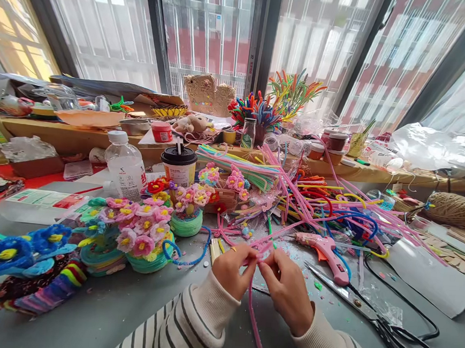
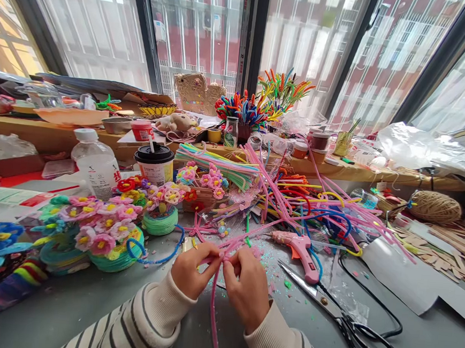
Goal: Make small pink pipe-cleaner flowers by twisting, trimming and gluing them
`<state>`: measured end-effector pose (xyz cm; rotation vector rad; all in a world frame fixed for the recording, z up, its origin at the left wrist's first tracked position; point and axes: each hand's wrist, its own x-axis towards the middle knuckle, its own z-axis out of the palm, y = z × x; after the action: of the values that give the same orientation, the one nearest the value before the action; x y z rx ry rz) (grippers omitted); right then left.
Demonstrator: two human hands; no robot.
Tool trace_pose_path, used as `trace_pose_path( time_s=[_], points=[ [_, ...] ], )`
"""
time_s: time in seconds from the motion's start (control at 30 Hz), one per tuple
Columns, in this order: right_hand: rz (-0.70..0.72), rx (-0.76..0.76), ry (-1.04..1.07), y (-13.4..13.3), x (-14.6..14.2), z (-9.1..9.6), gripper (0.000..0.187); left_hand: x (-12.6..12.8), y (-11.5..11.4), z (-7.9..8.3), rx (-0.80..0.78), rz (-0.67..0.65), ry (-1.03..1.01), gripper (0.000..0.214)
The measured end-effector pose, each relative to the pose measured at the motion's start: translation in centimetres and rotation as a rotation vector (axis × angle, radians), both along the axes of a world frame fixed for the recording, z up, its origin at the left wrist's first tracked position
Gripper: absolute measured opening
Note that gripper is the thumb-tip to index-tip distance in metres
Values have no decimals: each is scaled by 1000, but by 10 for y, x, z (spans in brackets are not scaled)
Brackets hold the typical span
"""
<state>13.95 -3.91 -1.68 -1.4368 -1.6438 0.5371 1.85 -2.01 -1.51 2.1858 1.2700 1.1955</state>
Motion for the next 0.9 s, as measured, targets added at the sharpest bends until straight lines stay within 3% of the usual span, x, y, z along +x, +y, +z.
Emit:
trace_pose_path(
  time_s=[0.1, 0.17, 0.3, 0.37, 0.5, 0.57, 0.9],
  points=[
    [97, -470, 537, 3, 3, 4, 22, 1, -2, 1, 58, -30, 42, 14],
    [191, -723, 782, 5, 6, 6, 21, 2, -4, 2, 83, -43, 37, 16],
    [382, -911, 1066, 7, 7, 7, 17, -1, -4, 6, 14, -50, -82, 14],
    [394, -869, 1139, 7, 5, 5, 19, -1, -2, 7, -107, -42, -225, 9],
    [244, -519, 882, 7, 4, 1, 22, 0, 4, 7, -388, -14, -541, 10],
    [214, -427, 820, 7, 5, 1, 25, 1, 6, 6, -457, -16, -648, 11],
    [192, -354, 767, 5, 7, 5, 27, 2, 8, 8, -607, 61, -802, 16]
  ],
)
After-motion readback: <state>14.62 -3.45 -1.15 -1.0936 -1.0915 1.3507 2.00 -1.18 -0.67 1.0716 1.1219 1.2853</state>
